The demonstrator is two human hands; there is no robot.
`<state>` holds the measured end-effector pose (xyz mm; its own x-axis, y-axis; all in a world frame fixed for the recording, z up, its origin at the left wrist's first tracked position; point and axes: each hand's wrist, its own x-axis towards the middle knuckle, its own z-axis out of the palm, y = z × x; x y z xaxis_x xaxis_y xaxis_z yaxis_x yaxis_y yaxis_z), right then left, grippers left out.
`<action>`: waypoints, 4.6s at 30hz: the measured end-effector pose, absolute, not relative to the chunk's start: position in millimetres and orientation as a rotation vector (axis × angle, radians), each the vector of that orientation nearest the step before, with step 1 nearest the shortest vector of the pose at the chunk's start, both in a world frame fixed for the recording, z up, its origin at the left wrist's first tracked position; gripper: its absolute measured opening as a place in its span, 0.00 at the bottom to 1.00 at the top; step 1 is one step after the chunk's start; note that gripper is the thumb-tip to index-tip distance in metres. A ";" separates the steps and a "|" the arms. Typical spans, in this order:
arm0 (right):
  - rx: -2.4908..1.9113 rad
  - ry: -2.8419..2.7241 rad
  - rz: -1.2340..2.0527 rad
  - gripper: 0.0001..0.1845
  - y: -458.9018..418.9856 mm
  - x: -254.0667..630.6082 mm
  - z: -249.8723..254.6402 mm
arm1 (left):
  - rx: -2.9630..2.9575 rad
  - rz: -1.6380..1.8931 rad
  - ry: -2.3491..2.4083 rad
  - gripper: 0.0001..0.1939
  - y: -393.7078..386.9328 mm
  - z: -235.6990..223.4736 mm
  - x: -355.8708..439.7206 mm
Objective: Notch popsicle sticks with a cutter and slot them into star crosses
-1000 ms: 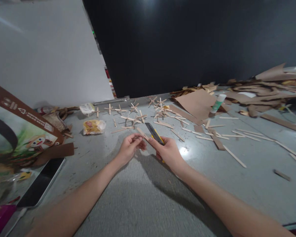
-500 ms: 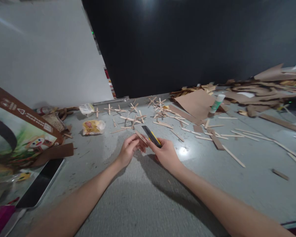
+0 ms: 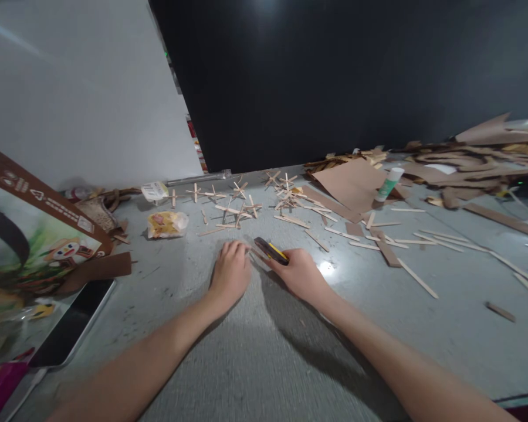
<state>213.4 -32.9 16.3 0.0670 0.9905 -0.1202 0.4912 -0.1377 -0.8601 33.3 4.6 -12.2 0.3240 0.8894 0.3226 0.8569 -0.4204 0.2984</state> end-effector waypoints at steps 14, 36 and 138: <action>-1.684 -1.785 0.502 0.21 -30.5 227.4 24.4 | 2.436 0.785 1.617 0.17 9.8 -16.0 31.6; -1.679 -2.319 0.286 0.19 -45.2 245.1 31.5 | 2.175 1.049 1.520 0.15 24.2 -29.0 29.7; -1.780 -2.293 0.260 0.16 -42.3 214.3 56.5 | 1.899 0.902 1.027 0.16 12.9 -14.5 29.5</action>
